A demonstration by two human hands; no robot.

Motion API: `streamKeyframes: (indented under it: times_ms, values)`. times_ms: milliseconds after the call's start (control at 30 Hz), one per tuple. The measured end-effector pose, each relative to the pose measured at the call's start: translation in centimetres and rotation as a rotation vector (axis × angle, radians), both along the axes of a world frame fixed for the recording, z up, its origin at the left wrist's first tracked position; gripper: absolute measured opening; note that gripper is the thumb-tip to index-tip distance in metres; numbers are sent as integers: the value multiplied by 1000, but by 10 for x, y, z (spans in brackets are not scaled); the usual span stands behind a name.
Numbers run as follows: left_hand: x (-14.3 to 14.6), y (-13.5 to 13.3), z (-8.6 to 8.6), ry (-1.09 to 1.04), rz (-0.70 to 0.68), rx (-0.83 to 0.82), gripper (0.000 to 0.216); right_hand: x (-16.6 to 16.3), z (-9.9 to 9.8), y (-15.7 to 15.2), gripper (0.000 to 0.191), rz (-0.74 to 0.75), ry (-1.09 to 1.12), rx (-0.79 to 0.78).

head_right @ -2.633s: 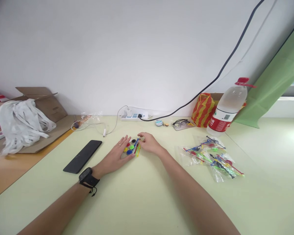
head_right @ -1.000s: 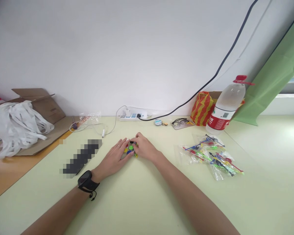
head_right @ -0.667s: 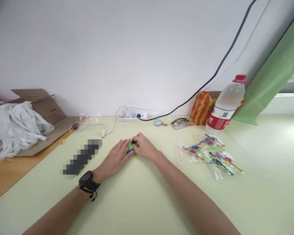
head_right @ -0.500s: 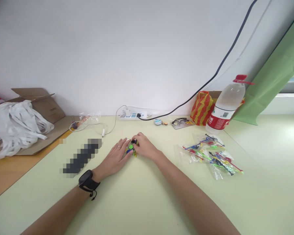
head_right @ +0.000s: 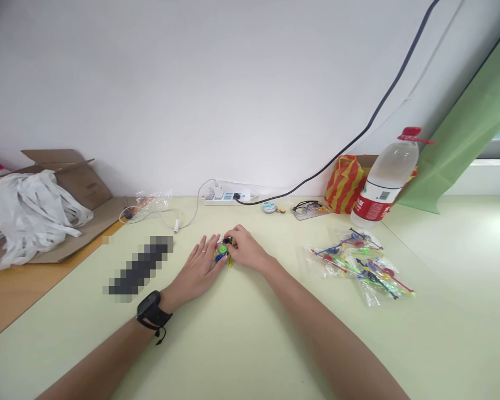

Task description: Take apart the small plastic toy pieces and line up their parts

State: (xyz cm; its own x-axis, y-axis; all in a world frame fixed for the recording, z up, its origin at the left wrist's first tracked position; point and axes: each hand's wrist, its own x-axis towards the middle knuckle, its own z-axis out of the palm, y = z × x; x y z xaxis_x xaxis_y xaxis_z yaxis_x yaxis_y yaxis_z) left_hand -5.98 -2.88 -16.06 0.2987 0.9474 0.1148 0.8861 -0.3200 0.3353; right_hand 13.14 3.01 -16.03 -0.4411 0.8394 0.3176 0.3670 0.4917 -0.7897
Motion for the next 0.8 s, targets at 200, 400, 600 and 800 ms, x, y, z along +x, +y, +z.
streamKeyframes:
  times_ms: [200, 400, 600, 800]
  values:
    - [0, 1, -2, 4, 17, 44, 74, 2, 10, 3, 26, -4, -39, 15]
    - [1, 1, 0, -59, 55, 88, 75, 99, 80, 12, 9, -129, -414, -40]
    - [12, -3, 24, -147, -88, 266, 55, 234, 110, -15, 36, -679, -645, -810]
    - [48, -15, 60, -176, -291, 310, 28, 243, 92, -18, 39, -503, -523, -1005]
